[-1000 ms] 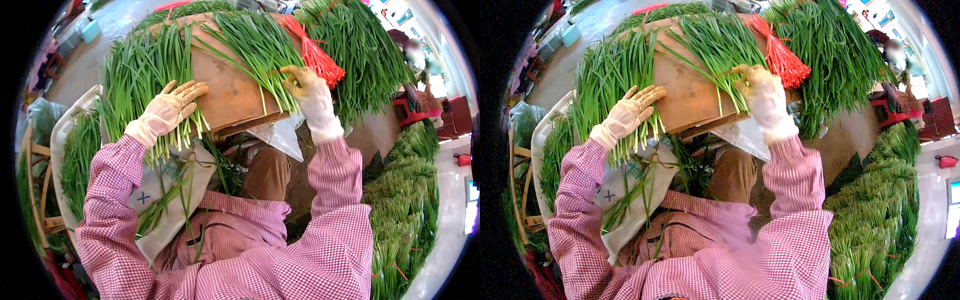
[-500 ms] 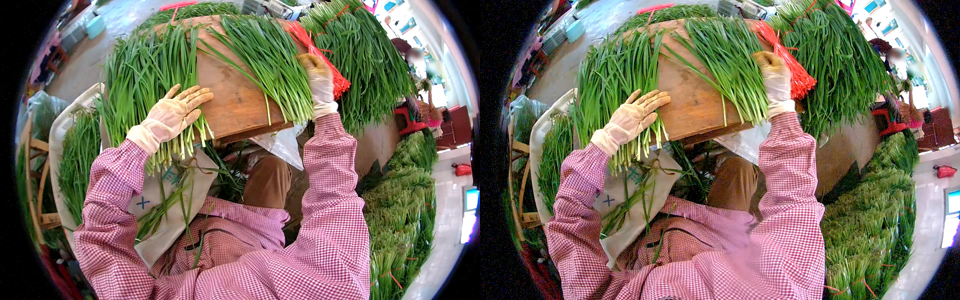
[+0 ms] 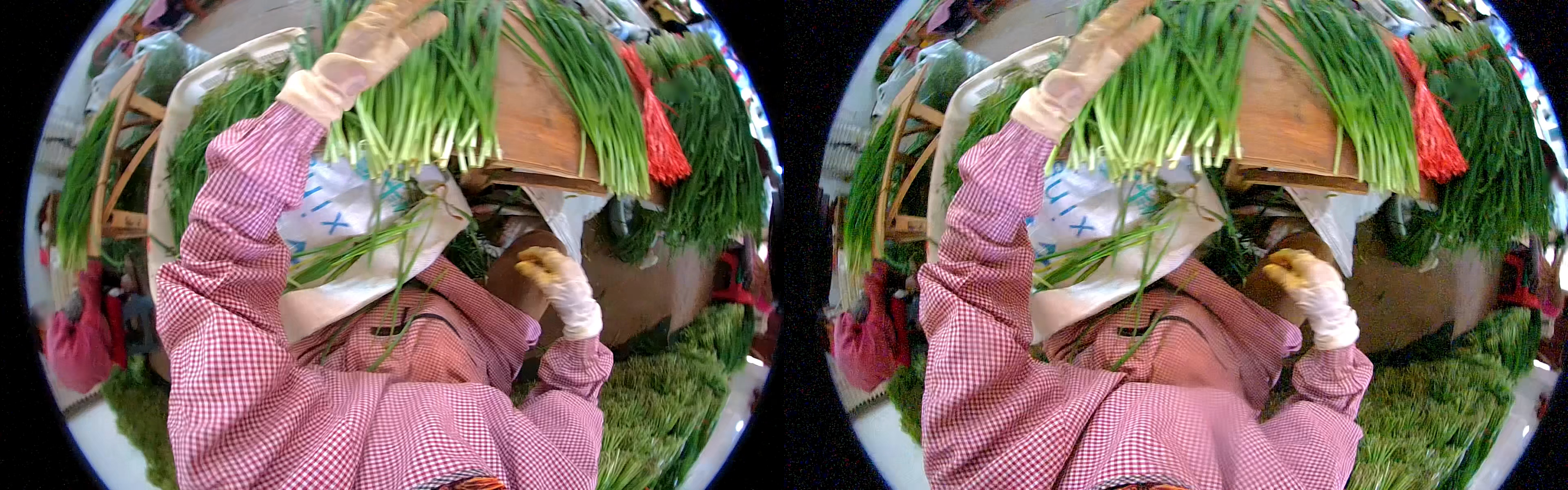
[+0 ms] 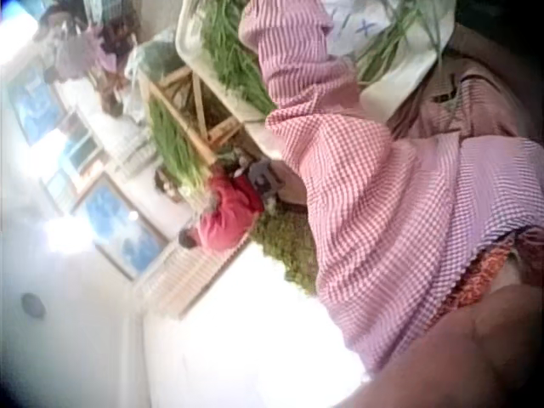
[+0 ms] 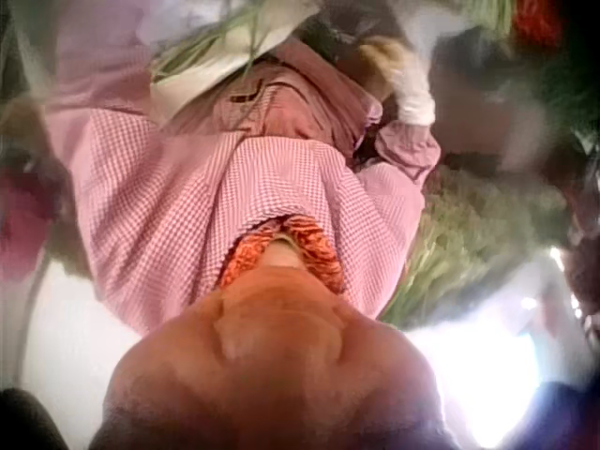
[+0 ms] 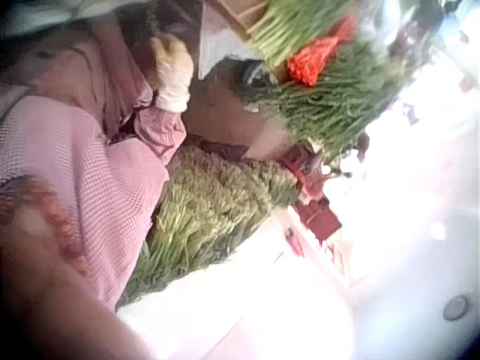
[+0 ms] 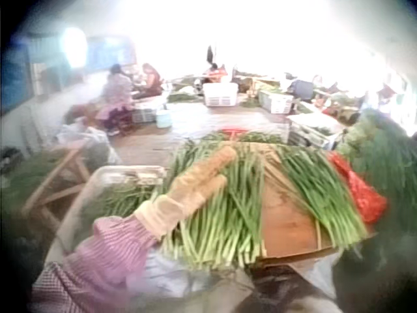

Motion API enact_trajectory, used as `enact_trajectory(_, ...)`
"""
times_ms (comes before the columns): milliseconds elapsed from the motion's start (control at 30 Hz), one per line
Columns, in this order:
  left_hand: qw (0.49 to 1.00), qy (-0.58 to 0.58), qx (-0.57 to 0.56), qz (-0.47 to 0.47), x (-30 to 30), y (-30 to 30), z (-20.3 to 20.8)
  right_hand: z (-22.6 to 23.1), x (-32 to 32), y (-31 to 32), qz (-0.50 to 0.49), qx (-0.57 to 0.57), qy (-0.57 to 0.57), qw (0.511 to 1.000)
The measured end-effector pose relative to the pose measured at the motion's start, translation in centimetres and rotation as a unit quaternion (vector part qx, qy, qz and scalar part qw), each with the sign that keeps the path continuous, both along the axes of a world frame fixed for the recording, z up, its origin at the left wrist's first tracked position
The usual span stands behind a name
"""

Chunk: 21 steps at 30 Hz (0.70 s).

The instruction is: The person picks up green onions from a white bin and arranges them into bundles on a wooden board, then moves the bundled onions aside.

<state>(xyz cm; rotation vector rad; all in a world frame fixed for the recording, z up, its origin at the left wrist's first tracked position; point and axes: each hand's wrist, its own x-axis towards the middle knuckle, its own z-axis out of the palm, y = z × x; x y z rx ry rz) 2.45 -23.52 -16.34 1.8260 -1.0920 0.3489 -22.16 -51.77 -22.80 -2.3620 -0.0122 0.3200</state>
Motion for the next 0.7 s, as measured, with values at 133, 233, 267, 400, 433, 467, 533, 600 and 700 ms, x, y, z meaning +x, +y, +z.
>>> enact_trajectory(133, 0.977, 0.143, -0.063, 0.143, -4.9, 7.9, -0.8, 1.4, 2.5, 1.8, -0.118, 0.199, -0.065, 0.971)
enact_trajectory(233, 0.94, 0.249, -0.078, 0.221, -6.8, 10.7, -4.6, 1.9, 6.2, 2.7, 0.024, 0.003, -0.32, 0.947)
enact_trajectory(267, 0.918, 0.295, -0.072, 0.256, -7.7, 10.3, -4.7, 1.9, 7.6, 2.7, 0.095, -0.118, -0.421, 0.894)
enact_trajectory(400, 0.914, 0.281, -0.046, 0.288, -7.1, 10.1, -7.2, 3.0, 11.3, 6.3, -0.043, 0.005, -0.305, 0.951)
enact_trajectory(433, 0.92, 0.24, -0.003, 0.31, -6.6, 9.4, -7.3, 3.2, 11.9, 6.8, -0.065, -0.014, -0.283, 0.957)
enact_trajectory(467, 0.92, 0.197, 0.045, 0.335, -6.3, 9.0, -7.1, 2.8, 12.6, 7.0, -0.066, -0.033, -0.285, 0.956)
enact_trajectory(533, 0.905, 0.129, 0.133, 0.384, -6.0, 7.9, -6.6, 2.4, 13.2, 7.7, -0.084, -0.12, -0.29, 0.946)
enact_trajectory(600, 0.918, 0.111, 0.109, 0.366, -5.0, 7.4, -8.0, 2.3, 13.7, 8.1, -0.088, -0.117, -0.254, 0.956)
enact_trajectory(700, 0.927, 0.162, 0.071, 0.331, -5.5, 5.5, -7.3, 2.1, 14.0, 7.8, -0.086, -0.07, -0.21, 0.971)
